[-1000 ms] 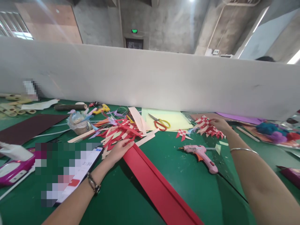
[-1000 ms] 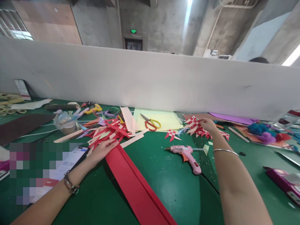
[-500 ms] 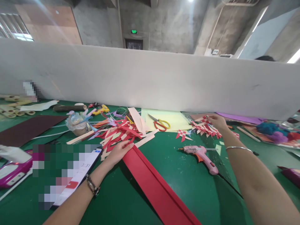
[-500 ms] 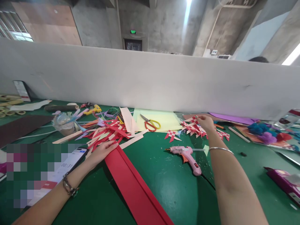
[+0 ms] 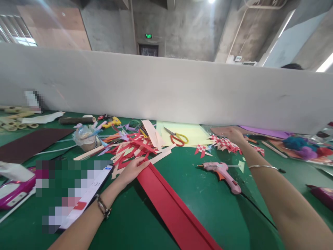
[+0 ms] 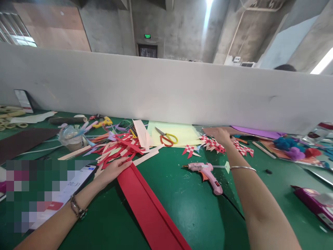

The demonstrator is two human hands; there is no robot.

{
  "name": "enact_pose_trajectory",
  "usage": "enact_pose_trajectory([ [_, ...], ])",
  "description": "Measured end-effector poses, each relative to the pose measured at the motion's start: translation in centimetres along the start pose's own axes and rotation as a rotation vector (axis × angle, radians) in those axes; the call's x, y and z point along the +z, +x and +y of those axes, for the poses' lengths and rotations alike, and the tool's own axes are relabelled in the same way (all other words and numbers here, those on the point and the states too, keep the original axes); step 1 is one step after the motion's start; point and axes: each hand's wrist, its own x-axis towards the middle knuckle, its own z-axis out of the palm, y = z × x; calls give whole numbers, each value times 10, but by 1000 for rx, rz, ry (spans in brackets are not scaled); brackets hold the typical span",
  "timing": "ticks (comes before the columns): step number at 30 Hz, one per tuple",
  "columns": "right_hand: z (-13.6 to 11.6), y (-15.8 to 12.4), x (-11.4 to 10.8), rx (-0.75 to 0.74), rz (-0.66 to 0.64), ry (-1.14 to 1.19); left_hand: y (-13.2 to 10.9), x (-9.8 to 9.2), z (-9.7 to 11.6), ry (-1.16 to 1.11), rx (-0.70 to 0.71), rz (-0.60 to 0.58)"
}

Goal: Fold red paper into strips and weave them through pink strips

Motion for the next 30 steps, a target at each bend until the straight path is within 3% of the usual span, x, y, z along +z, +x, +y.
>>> enact_pose_trajectory([
  [4,-79,-37,-12,-79,-83,105,-2,2,2,-78,22,-11],
  [8,-170,-127,-18,-468,-379,346,-5,6,4,-187,42,-48],
  [11,-212,-180,-12,-597,-517,292,-7,9,4,-229,41,-80],
  [14,-229,-196,4,-570,-472,150,-8,8,2,-233,56,-101],
  [18,-236,-187,22,-550,-364,8,-8,6,1,-184,79,-88],
  [24,-250,-184,33,-654,-199,-113,-8,5,5,-39,209,-43],
  [30,-256,-182,36,-602,-237,-151,-8,6,4,41,264,-18],
])
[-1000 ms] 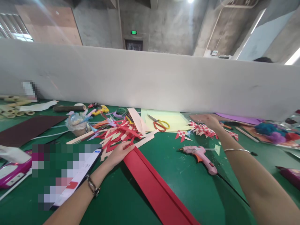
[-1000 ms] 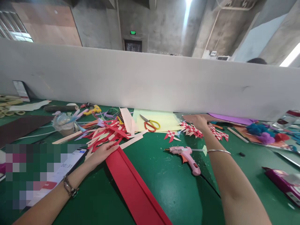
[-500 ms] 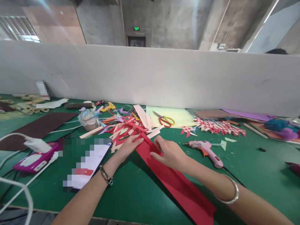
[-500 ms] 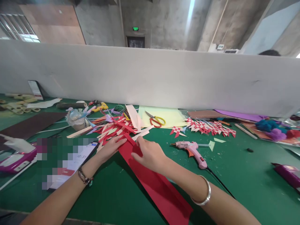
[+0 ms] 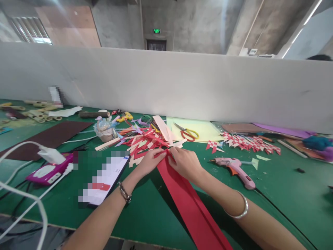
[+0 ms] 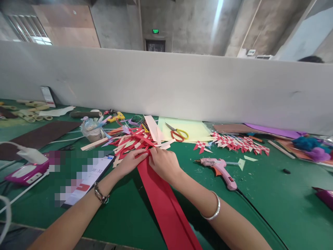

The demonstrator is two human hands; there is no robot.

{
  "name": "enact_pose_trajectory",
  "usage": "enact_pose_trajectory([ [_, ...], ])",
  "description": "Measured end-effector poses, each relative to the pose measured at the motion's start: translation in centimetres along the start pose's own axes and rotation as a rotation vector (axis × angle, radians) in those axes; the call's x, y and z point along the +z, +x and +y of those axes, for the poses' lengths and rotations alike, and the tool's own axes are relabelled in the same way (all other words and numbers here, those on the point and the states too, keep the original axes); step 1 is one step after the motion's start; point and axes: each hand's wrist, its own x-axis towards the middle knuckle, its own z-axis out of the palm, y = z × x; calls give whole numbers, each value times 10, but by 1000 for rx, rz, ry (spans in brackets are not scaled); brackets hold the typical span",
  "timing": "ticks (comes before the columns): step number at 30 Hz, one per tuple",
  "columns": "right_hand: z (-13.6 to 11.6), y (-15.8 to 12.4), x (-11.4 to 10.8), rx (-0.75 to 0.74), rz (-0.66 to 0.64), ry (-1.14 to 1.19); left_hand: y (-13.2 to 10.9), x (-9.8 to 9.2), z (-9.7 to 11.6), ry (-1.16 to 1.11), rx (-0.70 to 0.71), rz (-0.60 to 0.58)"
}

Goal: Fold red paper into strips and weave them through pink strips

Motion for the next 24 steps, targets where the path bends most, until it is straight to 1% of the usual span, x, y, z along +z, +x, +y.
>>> enact_pose_trajectory([
  [2,5,2,1,40,-15,139,0,0,0,6,-8,4],
  [3,8,2,1,56,-19,251,-1,0,0,4,-16,4],
  [5,15,4,4,82,-45,548,-1,0,1,-8,-41,4],
  [8,24,7,7,151,-173,1025,-2,-1,3,-54,-84,3],
  [9,26,8,8,177,-223,1149,-2,-1,3,-78,-95,3],
  [11,28,8,7,217,-286,1309,-1,-2,3,-123,-101,10],
  [13,28,8,5,242,-288,1379,0,-3,1,-217,-111,13],
  [15,26,7,4,264,-263,1404,1,-3,0,-346,-142,-9],
  [17,25,7,4,276,-224,1418,0,-3,1,-486,-210,-90],
  [19,25,7,5,280,-182,1412,-3,-2,3,-564,-282,-202],
  [21,27,7,6,269,-148,1374,-6,-1,5,-590,-330,-282],
  [23,30,6,4,214,-75,1260,-7,1,6,-502,-310,-285],
  [24,32,5,2,151,-14,1153,-7,1,5,-436,-287,-266],
])
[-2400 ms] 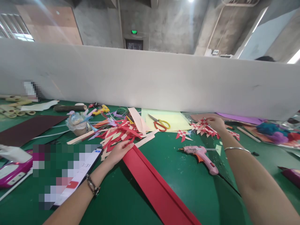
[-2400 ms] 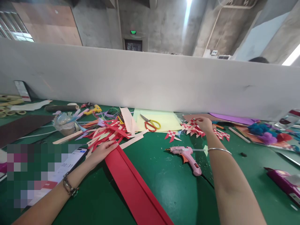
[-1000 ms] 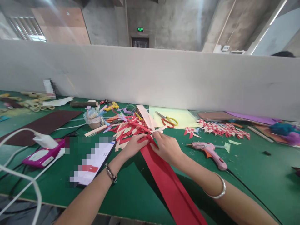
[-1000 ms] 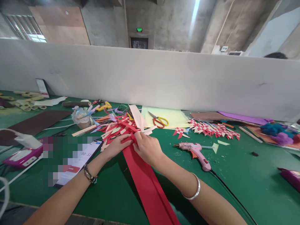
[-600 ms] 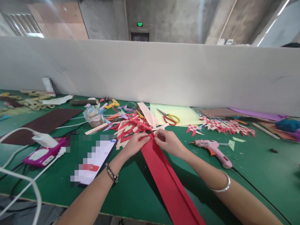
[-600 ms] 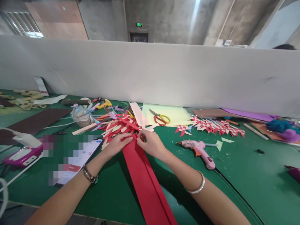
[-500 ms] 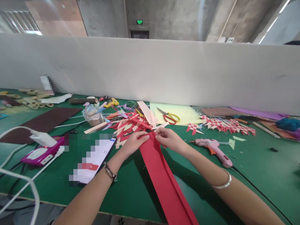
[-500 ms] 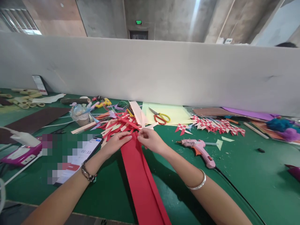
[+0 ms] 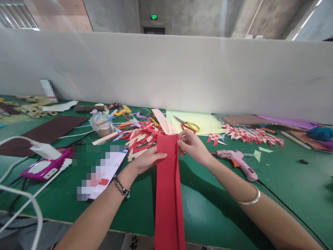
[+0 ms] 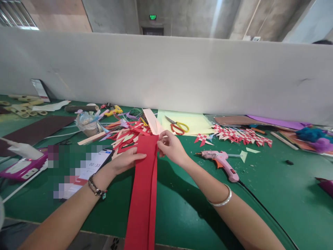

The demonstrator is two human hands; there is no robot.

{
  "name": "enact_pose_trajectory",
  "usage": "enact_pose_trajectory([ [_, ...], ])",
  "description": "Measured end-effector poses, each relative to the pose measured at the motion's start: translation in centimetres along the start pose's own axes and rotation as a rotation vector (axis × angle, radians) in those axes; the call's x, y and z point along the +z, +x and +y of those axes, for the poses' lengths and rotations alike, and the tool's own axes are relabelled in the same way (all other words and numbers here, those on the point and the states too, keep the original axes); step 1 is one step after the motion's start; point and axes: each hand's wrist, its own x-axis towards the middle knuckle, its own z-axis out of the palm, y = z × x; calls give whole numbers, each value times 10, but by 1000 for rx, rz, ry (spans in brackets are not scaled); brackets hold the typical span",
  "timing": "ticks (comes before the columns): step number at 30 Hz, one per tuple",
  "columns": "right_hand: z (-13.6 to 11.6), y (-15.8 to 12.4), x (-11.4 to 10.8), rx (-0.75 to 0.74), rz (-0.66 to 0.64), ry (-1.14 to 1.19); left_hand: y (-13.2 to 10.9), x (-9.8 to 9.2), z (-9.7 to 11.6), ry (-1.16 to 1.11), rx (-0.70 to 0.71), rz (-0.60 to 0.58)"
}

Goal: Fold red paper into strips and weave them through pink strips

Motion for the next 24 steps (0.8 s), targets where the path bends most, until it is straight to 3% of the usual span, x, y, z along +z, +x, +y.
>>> enact_pose_trajectory([
  [3,-7,-9,-9,-388,19,-550,2,-1,-1,167,59,104],
  [5,-14,-20,-13,-615,-47,-936,2,0,0,236,91,142],
  [8,-20,-40,-14,-754,-154,-1194,-2,9,7,419,189,70],
  [11,-21,-61,-12,-768,-219,-1238,-11,25,19,509,254,-131],
  [14,-19,-80,-8,-719,-235,-1206,-20,40,26,489,214,-325],
  [17,-16,-94,-5,-687,-234,-1131,-23,48,24,538,225,-416],
  [21,-13,-106,-3,-689,-262,-1072,-27,48,20,643,277,-415],
  [24,-9,-111,-5,-688,-240,-1094,-45,47,28,849,386,-190],
])
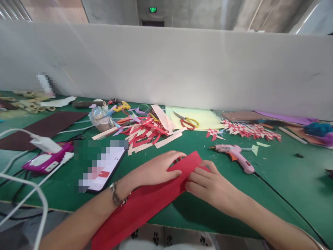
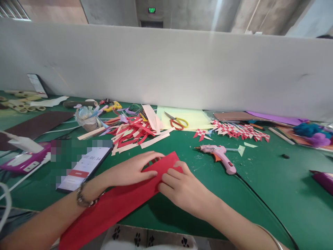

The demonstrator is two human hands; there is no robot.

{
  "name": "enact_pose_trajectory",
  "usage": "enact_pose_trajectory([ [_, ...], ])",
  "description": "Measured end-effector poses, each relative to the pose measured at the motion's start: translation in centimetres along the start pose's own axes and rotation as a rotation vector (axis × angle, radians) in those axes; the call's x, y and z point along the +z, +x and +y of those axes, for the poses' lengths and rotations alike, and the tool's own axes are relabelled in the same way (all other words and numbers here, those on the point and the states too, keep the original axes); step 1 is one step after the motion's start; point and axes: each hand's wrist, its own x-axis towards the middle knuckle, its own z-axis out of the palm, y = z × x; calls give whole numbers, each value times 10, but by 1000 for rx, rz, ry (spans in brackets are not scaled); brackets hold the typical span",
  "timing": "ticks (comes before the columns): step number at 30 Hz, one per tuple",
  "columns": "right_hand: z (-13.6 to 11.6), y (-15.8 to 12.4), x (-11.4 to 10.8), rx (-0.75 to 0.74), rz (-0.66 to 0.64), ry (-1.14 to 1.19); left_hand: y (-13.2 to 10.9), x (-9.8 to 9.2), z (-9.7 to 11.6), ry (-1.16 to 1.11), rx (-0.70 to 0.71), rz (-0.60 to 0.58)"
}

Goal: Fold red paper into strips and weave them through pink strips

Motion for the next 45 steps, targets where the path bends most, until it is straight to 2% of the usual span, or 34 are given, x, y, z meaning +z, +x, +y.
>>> enact_pose_trajectory([
  [2,1,-6,2,29,18,-33,-13,-5,13,216,-13,138],
  [4,2,-11,6,72,30,-40,-24,-3,25,422,44,137],
  [7,1,-17,15,127,40,-15,-36,18,31,661,139,37],
  [10,-4,-19,24,144,27,-19,-43,45,24,918,228,194],
  [12,-7,-20,29,163,-6,-8,-47,55,19,997,255,275],
  [14,-8,-22,33,201,-34,26,-50,55,15,1024,266,299],
  [16,-9,-23,35,241,-60,69,-51,46,11,1057,235,287],
  [19,-9,-25,37,270,-111,114,-49,31,5,1130,98,291],
  [22,-10,-25,38,277,-132,131,-45,31,-1,1048,74,231],
  [25,-11,-25,38,251,-136,167,-43,46,-7,842,102,84],
  [27,-11,-25,38,233,-131,194,-42,56,-11,779,68,67],
  [31,-10,-25,38,241,-101,259,-43,61,-18,689,6,85],
  [38,-6,-28,38,372,-75,545,-51,59,-27,506,29,148],
  [45,5,-32,41,489,-59,628,-52,61,-31,379,-94,249],
])
